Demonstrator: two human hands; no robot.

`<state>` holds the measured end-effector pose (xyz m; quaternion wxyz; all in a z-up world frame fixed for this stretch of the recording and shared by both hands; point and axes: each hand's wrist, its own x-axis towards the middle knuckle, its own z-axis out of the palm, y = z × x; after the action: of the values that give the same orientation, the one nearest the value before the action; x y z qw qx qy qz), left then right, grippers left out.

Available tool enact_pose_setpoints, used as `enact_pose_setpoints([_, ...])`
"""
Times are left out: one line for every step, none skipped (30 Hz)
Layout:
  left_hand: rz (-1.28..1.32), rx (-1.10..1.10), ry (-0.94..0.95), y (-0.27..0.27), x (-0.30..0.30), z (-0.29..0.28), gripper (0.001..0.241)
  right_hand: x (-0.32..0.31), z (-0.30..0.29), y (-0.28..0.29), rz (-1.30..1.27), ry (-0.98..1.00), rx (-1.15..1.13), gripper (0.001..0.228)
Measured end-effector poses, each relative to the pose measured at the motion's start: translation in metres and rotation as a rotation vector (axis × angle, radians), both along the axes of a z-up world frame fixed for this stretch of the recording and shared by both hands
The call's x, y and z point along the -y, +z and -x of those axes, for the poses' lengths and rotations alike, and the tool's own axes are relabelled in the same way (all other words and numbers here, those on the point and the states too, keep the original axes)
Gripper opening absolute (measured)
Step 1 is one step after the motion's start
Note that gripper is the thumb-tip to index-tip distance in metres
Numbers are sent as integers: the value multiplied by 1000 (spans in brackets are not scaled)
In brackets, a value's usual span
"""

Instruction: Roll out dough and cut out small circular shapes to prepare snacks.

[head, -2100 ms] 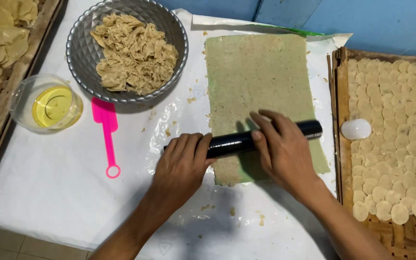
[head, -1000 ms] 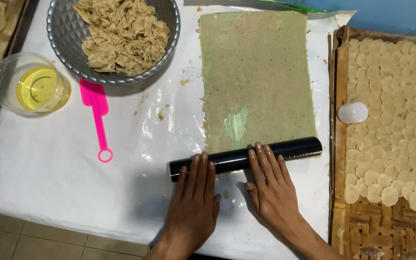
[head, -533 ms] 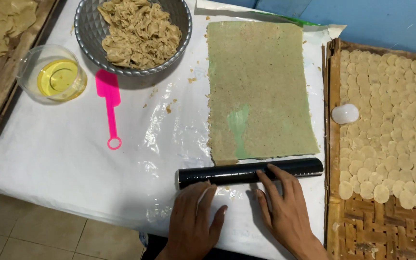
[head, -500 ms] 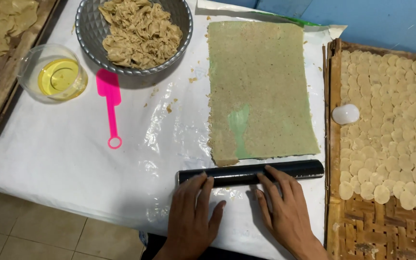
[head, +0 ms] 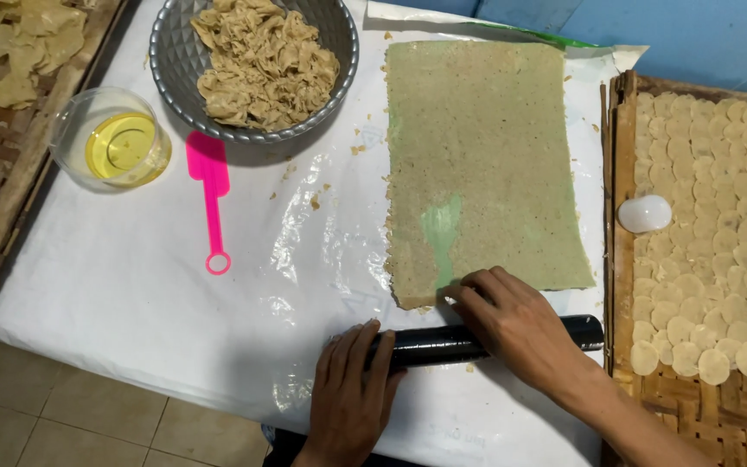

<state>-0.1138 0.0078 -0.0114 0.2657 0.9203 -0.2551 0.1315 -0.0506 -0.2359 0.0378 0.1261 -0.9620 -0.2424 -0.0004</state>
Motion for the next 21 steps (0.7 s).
enact_pose_setpoints([-2, 3, 6, 4, -2, -6, 55, -1, 1, 4, -2, 6, 3, 31])
enact_pose_setpoints([-6, -7, -23, 9, -3, -10, 55, -1, 2, 9, -87, -9, 12, 24])
enact_pose_setpoints([-10, -17, -51, 13, -4, -14, 56, -2, 3, 14, -172, -24, 21, 22])
enact_pose_setpoints([-6, -19, -43, 14, -7, -17, 56, -2, 6, 14, -167, -16, 18, 22])
enact_pose_setpoints([-48, 13, -69, 15, -9, -20, 55, -1, 9, 14, -157, -22, 9, 26])
enact_pose_setpoints([-90, 45, -100, 15, -12, -24, 55, -1, 13, 14, -148, -34, 2, 31])
enact_pose_setpoints([-86, 44, -97, 24, -9, -31, 55, 2, 11, 14, -144, -32, 1, 31])
enact_pose_setpoints([-78, 67, -96, 33, -9, -38, 55, 3, 13, 14, -140, -51, 48, 31])
enact_pose_setpoints([-70, 89, -95, 43, -8, -44, 54, 4, 14, 14, -136, -71, 96, 31])
enact_pose_setpoints([-74, 86, -101, 47, -7, -54, 54, 5, 4, 11, -140, -78, 93, 31])
enact_pose_setpoints([-36, 54, -117, 52, -5, -65, 52, 7, -5, 9, -128, -81, 137, 31])
enact_pose_setpoints([5, 24, -135, 56, -2, -76, 49, 9, -14, 7, -113, -88, 183, 32])
enact_pose_setpoints([3, 23, -145, 55, 0, -85, 49, 8, -24, 5, -115, -98, 183, 32])
enact_pose_setpoints([-20, 36, -128, 53, 3, -94, 46, 7, -34, 2, -118, -108, 195, 31])
enact_pose_setpoints([-43, 49, -110, 52, 6, -103, 44, 6, -45, 0, -122, -117, 207, 30])
enact_pose_setpoints([-46, 44, -115, 41, 7, -108, 44, 7, -49, -8, -125, -123, 203, 30])
enact_pose_setpoints([-64, 84, -116, 30, 7, -114, 46, 9, -54, -17, -71, -124, 250, 32])
enact_pose_setpoints([-86, 123, -113, 20, 6, -120, 54, 9, -60, -26, -21, -122, 295, 35])
enact_pose_setpoints([-92, 117, -113, 25, 9, -121, 54, 4, -57, -23, -27, -123, 289, 35])
enact_pose_setpoints([-94, 138, -89, 29, 12, -123, 57, 0, -54, -22, 23, -165, 279, 45])
enact_pose_setpoints([-95, 160, -65, 33, 15, -124, 60, -3, -51, -20, 75, -207, 268, 56])
